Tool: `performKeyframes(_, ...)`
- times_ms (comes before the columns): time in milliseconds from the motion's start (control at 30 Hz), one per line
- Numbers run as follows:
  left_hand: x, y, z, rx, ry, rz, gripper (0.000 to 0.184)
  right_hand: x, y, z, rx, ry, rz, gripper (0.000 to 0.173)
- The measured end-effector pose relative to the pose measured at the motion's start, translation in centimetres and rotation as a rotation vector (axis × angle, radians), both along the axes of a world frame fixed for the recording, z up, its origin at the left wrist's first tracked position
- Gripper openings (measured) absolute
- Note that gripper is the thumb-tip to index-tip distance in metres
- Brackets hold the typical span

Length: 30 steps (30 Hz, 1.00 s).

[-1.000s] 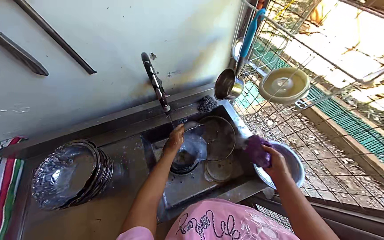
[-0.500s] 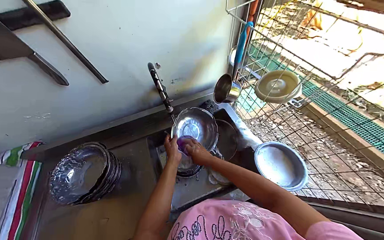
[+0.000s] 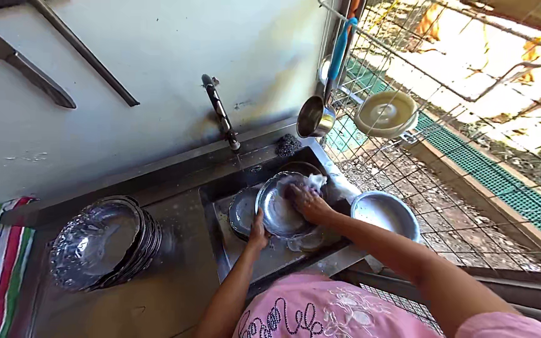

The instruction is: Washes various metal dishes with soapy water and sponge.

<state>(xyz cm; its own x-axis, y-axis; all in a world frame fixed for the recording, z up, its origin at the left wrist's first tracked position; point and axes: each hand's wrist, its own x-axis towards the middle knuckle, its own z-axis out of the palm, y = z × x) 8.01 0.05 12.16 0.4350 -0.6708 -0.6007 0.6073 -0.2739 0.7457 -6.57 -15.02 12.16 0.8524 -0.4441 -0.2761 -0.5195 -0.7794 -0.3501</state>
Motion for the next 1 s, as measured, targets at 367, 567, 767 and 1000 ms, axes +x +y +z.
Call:
performKeyframes(367,1.8,0.0,0.2,0.018,-0.001,0.099,0.051,-0.9,0.2,-0.3,0.033,-0.014,0.133,0.05)
performKeyframes(567,0.7,-2.1,0.7,-0.059,0.015,0.103,0.05,2.9,4.8,0.7,0.451,-0.229,0.141,0.081)
performKeyframes(767,3.1,-0.8,0.0,0.008,0.024,0.08,0.052,1.5,3.5,2.0,0.277,0.066,0.343,0.035)
performKeyframes(1000,1.7,0.1,-0.2,0.113,-0.008,0.159,0.053,2.2,6.0,1.3,0.325,0.091,0.264,0.064)
